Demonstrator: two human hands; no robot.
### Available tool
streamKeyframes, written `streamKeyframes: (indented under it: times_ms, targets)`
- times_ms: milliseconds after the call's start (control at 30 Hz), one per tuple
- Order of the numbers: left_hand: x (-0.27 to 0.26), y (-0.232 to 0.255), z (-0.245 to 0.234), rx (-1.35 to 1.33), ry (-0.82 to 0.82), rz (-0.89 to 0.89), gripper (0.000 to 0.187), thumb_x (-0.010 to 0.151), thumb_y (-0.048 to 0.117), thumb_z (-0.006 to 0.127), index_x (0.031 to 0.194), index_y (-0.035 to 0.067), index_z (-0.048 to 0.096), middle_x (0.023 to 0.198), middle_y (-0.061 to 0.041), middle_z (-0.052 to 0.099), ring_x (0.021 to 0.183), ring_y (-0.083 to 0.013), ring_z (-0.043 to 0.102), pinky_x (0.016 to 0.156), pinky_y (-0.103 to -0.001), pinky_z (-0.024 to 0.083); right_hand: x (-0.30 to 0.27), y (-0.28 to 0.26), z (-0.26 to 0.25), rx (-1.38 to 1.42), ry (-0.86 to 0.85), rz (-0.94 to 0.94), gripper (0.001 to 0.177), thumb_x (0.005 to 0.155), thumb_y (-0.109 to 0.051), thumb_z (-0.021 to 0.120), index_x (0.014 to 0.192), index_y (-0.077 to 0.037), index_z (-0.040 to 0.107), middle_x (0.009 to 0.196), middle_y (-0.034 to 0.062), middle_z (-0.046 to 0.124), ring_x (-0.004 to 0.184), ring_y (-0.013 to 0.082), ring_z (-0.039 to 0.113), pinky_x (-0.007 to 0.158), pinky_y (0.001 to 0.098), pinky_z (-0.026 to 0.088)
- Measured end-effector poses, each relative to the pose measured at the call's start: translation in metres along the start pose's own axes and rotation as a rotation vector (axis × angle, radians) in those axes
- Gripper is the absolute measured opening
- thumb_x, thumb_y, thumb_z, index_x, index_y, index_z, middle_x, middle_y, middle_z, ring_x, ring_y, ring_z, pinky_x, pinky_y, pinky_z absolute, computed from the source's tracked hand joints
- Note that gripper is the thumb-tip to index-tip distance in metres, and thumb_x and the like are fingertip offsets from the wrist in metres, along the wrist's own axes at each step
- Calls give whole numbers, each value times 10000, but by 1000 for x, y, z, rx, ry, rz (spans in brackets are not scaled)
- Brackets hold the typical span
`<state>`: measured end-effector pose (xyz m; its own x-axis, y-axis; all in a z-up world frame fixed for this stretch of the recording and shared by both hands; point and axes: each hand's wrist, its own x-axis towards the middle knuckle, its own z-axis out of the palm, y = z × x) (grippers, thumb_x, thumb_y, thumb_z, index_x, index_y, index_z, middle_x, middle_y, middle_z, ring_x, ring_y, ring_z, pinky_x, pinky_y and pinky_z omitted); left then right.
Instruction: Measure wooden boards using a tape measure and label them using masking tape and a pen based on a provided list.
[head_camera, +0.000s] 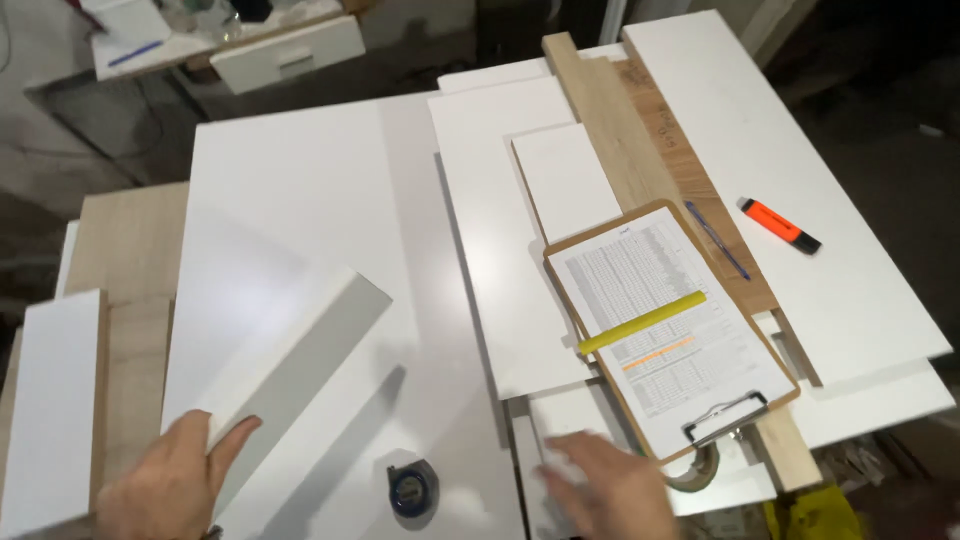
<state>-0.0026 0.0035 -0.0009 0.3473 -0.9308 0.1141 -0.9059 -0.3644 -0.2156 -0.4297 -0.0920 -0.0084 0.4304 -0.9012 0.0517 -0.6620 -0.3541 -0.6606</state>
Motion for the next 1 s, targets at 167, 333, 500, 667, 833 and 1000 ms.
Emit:
streamKeyframes:
  times_ms: [167, 333, 500, 667, 833, 1000]
  targets:
    - [-51, 60, -33, -228, -76, -425, 457, 942, 534, 700, 890, 84, 645, 605, -102, 635, 482, -187, 634, 508, -348, 507, 49, 122, -111, -392, 24, 7, 316, 824, -276, 761, 1107, -138, 751, 1026, 56, 777, 872, 208, 747, 641, 358, 637]
    - [-75, 143, -65, -688, 40, -603, 386, 942, 424, 699, 938, 38, 701, 682, -119, 666, 578, -158, 648, 566, -320, 500, 100, 191, -130, -566, -85, -225, 347, 871, -291, 683, 1177, -130, 719, 1174, 46, 722, 1067, 215, 692, 706, 367, 634]
    - [-83, 183, -72, -928, -108, -721, 346, 952, 368, 685, 917, 26, 719, 573, -108, 619, 537, -118, 490, 496, -311, 425, 142, 190, -145, -611, -192, -250, 312, 920, -357, 644, 1148, -159, 723, 1154, 10, 688, 1073, 193, 661, 777, 374, 624]
    - [-87, 198, -72, -985, -175, -694, 336, 923, 339, 694, 870, 8, 713, 562, -61, 642, 521, -95, 510, 473, -291, 437, 154, 220, -138, -652, -319, -298, 317, 905, -389, 641, 1127, -185, 739, 1138, -11, 683, 1089, 163, 634, 792, 355, 619]
    - [-99, 203, -59, -943, -258, -724, 329, 891, 340, 714, 857, 13, 726, 543, -64, 637, 500, -103, 506, 461, -297, 429, 153, 230, -136, -584, -342, -341, 329, 862, -347, 681, 1143, -195, 760, 1120, -13, 697, 1088, 162, 632, 790, 347, 619]
    - [-105, 205, -50, -944, -305, -696, 338, 912, 319, 716, 817, -6, 709, 560, -62, 655, 532, -97, 521, 482, -289, 454, 150, 232, -135, -551, -287, -452, 276, 834, -259, 734, 1088, -158, 772, 1054, 20, 730, 989, 169, 670, 701, 310, 622]
